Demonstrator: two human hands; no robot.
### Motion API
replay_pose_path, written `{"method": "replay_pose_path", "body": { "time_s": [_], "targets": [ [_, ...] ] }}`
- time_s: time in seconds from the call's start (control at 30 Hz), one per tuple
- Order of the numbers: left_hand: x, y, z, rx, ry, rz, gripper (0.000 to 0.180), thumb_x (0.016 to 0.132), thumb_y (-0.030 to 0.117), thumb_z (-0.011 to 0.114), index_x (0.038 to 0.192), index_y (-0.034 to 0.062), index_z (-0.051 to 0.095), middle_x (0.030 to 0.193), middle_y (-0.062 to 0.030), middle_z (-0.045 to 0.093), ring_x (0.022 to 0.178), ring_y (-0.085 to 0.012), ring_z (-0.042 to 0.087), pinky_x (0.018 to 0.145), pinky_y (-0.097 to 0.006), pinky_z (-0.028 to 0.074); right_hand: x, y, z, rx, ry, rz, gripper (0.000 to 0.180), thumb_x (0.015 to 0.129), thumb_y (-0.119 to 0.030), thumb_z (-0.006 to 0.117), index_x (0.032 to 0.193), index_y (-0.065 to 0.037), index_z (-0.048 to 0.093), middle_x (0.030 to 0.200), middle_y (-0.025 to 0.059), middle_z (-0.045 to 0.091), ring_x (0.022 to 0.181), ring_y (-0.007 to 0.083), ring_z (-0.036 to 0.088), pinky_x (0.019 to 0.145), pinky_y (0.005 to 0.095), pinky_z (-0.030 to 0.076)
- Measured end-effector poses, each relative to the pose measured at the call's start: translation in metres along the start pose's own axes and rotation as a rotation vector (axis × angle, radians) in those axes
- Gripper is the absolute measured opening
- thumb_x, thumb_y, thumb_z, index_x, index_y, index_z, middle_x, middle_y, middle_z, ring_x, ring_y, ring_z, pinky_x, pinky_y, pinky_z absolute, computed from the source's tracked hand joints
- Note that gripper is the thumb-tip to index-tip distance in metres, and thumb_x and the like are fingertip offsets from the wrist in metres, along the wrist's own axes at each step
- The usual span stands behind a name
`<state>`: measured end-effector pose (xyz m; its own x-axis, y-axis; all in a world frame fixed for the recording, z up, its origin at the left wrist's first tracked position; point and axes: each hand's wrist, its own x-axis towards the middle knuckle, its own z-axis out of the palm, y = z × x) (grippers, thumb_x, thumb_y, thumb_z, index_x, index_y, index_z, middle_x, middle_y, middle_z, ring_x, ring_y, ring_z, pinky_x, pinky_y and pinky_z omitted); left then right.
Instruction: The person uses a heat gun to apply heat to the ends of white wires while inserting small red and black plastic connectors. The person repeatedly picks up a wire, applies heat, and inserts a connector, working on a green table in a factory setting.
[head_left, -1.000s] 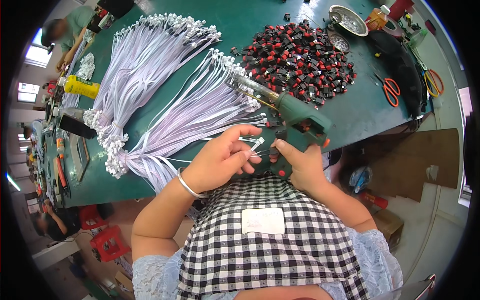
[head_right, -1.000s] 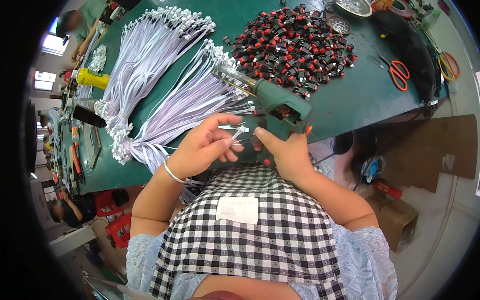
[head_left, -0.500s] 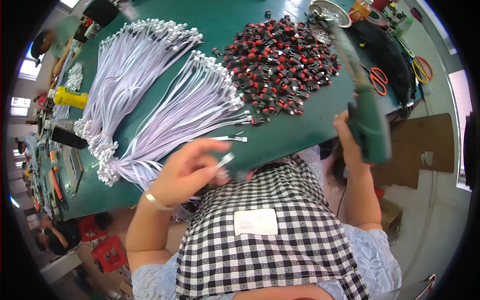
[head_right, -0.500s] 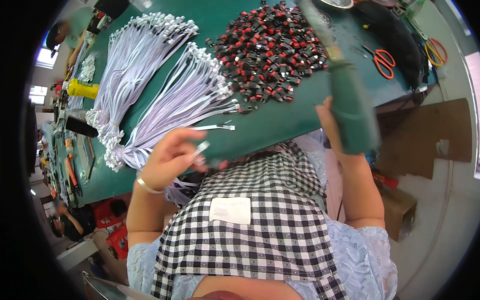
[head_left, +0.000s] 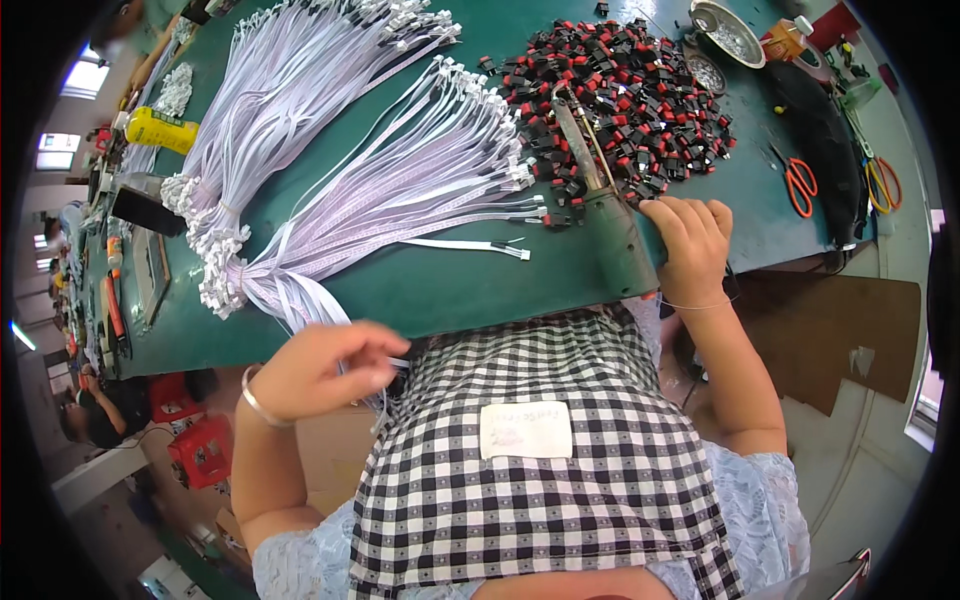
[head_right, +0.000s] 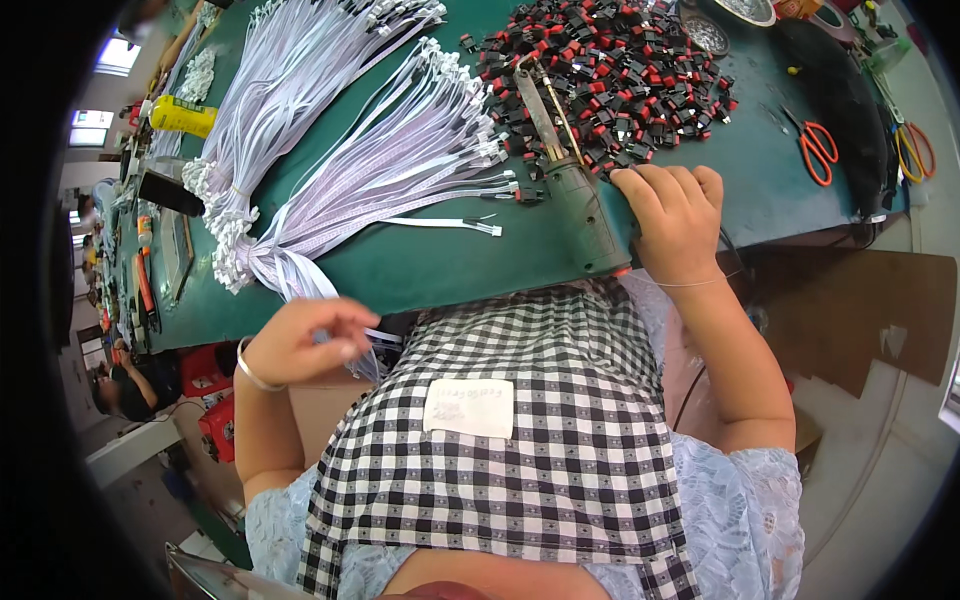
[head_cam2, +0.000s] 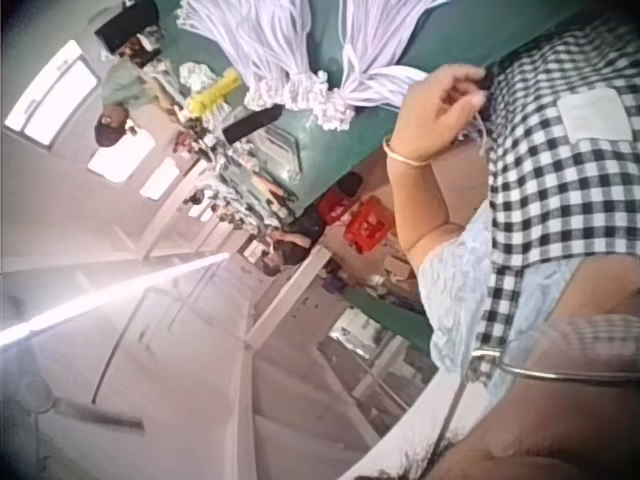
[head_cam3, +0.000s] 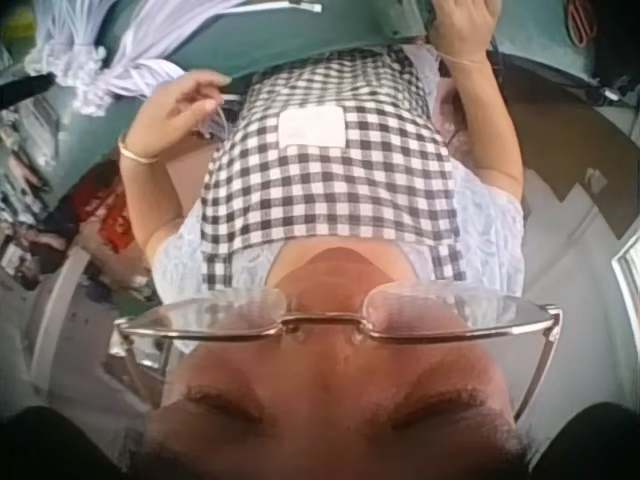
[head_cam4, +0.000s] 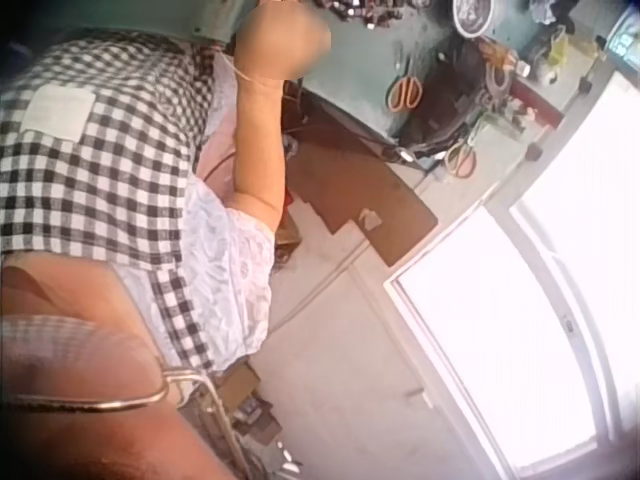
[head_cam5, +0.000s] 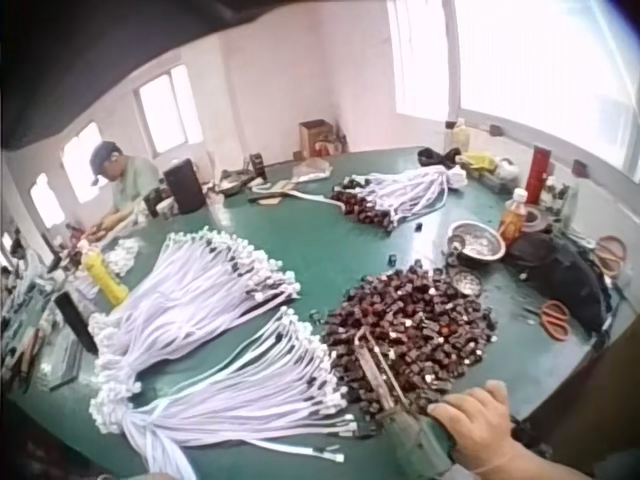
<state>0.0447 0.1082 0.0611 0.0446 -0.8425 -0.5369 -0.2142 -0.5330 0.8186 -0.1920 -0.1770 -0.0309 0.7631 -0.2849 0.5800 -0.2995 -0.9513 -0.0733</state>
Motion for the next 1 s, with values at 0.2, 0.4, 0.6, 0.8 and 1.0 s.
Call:
{"method": "replay_pose_path", "body": {
  "time_s": [0.2,0.4,0.6,0.8,1.0],
  "targets": [
    [0.089,0.016,0.021,0.609,0.403,0.438,0.016,0.073,0.005,0.06,0.09,0.0045,0.058,0.082,-0.0093,0.057,0.075,-0.0218,0.056,0.066,-0.03,0.045,-0.004,0.003,-0.008,0.018,0.049,-0.002,0.034,0.059,-0.004,0.061,0.092,-0.012,0.058,0.086,0.0021,0.059,0.074,0.0165,0.055,0.072,0.0314,0.033],
    [0.116,0.008,0.031,0.781,0.497,0.523,0.022,0.065,0.005,0.064,0.086,0.0059,0.056,0.082,-0.009,0.051,0.081,-0.0282,0.05,0.071,-0.036,0.041,-0.009,-0.026,-0.043,0.887,0.204,0.824,0.031,0.072,0.007,0.057,0.101,-0.004,0.051,0.088,0.0073,0.055,0.079,0.0133,0.054,0.071,0.0277,0.047],
    [0.121,0.009,0.031,0.866,0.5,0.53,0.016,0.066,0.005,0.064,0.078,0.0059,0.054,0.08,-0.008,0.051,0.079,-0.0275,0.049,0.068,-0.037,0.038,-0.022,-0.05,-0.017,1.754,0.104,0.751,0.054,0.071,0.009,0.058,0.118,-0.008,0.037,0.097,0.0091,0.052,0.084,0.0147,0.053,0.067,0.0269,0.049],
    [0.109,0.012,0.024,0.757,0.417,0.689,0.015,0.068,0.0,0.062,0.076,0.0057,0.051,0.081,-0.006,0.057,0.078,-0.0251,0.053,0.071,-0.035,0.039,-0.015,-0.065,-0.012,1.779,-0.007,0.804,0.055,0.067,0.01,0.057,0.114,-0.01,0.036,0.095,0.0111,0.05,0.077,0.0166,0.053,0.066,0.0302,0.048],
    [0.099,0.008,0.02,0.267,0.128,0.405,0.018,0.074,0.004,0.062,0.09,0.0022,0.053,0.083,-0.0068,0.057,0.073,-0.0167,0.055,0.065,-0.029,0.043,-0.008,-0.069,-0.011,1.669,-0.16,0.775,0.056,0.07,0.009,0.057,0.117,-0.01,0.034,0.098,0.0113,0.05,0.078,0.0166,0.053,0.067,0.029,0.048]
  ]
}}
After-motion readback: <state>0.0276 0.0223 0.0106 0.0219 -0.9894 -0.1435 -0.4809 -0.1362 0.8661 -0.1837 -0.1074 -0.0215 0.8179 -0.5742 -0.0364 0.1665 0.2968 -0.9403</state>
